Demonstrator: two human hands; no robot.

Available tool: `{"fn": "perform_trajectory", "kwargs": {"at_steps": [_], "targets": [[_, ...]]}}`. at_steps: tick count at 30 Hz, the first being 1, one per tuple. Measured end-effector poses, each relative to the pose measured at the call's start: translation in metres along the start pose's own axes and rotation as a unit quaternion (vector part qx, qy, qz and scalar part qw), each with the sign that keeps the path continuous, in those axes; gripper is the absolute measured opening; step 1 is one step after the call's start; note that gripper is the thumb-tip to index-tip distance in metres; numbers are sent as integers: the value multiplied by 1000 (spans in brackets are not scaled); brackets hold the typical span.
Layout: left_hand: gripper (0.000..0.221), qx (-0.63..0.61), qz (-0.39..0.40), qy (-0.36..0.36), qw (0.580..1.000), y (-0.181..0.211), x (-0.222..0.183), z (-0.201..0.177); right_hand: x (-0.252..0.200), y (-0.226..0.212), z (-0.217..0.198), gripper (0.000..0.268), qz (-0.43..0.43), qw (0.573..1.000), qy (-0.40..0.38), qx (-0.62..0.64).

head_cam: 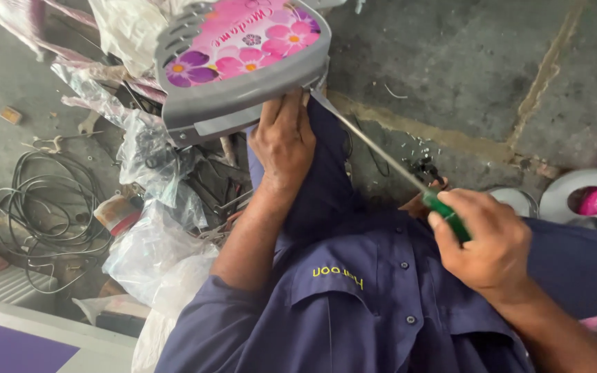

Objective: The person attaches a pink floral-patterned plastic fender to a metal frame by aligning parts and tightening screws using a screwdriver. They handle various plastic fender sections and take small metal components from a plastic bag on the floor.

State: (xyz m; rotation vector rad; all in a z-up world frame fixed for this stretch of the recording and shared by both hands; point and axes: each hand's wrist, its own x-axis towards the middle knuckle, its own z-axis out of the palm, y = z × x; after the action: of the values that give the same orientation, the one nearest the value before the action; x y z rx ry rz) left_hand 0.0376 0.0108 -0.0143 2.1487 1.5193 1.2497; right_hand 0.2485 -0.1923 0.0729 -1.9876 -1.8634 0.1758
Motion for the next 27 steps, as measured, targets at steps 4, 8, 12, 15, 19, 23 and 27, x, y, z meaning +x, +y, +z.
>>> {"fn": "perform_trajectory", "kwargs": {"at_steps": [4, 8, 12, 15, 19, 23, 27], "targets": [[20, -1, 9, -10, 1000, 1, 1, 0, 10, 15, 0, 43, 364, 754, -183, 515], [19, -8, 3, -1, 1000, 1, 3, -2, 8, 9, -7, 41, 162, 949, -77, 261], [19, -13, 11, 4, 1000, 3, 6, -3, -3, 4, -1, 34, 106, 990, -60, 76], [18, -12, 1, -6, 1000, 3, 3, -4, 13, 28, -2, 37, 417, 602, -168, 660], [20, -10, 6, -9, 1000, 1, 5, -3, -2, 1, -6, 38, 103, 977, -52, 177], [19, -9, 9, -10, 1000, 1, 2, -3, 9, 22, -3, 39, 313, 779, -139, 525], [18, -4, 5, 1, 1000, 1, 7, -1, -3, 9, -5, 48, 181, 929, -98, 307]]}}
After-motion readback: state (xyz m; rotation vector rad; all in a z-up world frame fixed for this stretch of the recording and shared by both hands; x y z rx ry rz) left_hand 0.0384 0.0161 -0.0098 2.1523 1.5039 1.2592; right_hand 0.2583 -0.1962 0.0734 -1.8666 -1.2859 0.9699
